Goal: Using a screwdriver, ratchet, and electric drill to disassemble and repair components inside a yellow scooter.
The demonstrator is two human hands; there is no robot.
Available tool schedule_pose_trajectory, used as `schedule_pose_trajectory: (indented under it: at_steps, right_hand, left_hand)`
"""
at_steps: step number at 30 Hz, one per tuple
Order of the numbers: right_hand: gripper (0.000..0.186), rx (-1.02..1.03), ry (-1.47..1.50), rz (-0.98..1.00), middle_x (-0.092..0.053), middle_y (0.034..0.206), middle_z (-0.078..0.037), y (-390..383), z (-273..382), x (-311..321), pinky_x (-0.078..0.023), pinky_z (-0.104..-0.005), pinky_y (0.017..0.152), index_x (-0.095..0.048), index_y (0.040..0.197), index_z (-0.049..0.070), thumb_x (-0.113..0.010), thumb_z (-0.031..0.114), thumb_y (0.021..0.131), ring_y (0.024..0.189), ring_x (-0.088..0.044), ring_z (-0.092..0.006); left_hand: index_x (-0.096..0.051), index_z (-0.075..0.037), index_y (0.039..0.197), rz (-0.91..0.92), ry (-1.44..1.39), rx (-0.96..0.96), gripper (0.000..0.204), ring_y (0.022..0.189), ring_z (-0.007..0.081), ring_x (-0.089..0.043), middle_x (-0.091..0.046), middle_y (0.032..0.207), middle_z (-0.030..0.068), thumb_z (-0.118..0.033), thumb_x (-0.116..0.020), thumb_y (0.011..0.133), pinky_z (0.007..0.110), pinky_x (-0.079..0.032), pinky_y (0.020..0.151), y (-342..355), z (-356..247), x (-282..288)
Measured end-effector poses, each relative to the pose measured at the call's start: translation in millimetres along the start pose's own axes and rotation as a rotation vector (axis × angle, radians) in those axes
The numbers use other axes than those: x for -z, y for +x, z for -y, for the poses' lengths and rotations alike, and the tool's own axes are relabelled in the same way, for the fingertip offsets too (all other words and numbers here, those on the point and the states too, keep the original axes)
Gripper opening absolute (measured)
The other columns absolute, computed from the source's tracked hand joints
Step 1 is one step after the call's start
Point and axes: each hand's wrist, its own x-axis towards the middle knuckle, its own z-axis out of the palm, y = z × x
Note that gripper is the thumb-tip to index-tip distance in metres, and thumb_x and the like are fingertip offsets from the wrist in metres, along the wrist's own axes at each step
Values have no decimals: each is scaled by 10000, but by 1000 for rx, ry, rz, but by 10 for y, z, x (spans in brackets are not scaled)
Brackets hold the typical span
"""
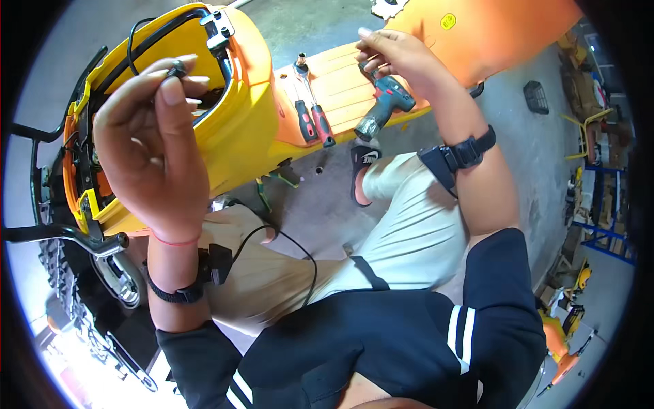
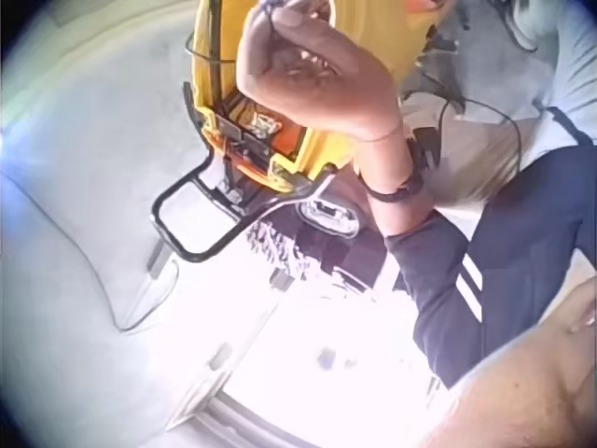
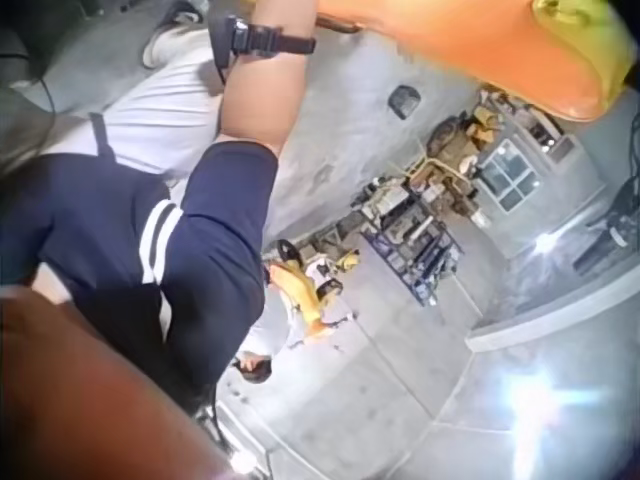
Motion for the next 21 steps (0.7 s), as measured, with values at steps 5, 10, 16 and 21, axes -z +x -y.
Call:
schedule_pose_trajectory:
  at_steps: [5,10,16,21]
  right_hand:
    - [407,-75,-150,45,-691,963,-41,72,-273,-153,-519,-277,695,-667,992,50,-524,430,1031,773,-630,-119]
    - [359,-140,-516,418,-687,1104,-103,-1,-508,-408,-547,-332,778,-603,1262,0,-527,175,959,893,-676,-176]
    - [435,-12,-865,477,-697,1162,-202,-64,-531,-582,-525,-396,948,-611,1283,3,-674,235,921,1095,-670,-335]
    - [562,208,-981,493,-613,1268,-222,-37,-680,-887,-508,-413,976,-593,1325,54,-775,223,821,1146,-618,-377]
  left_hand:
    - [-468,69,1149,-37,57,-103,142,939,227,-720,-659,1197,292,22,-504,1020,293,-601,801,83,-52,10]
    - [-533,98,1069,-91,99,-73,114,957,214,-720,-681,1174,252,26,-570,988,296,-588,863,219,-5,74]
    - [-606,59,1082,-56,187,126,141,926,136,-709,-726,1015,123,-24,-632,971,240,-548,862,259,181,107]
    - [-655,15,1034,-57,379,70,136,859,94,-701,-724,961,65,-86,-692,949,225,-549,812,223,118,58]
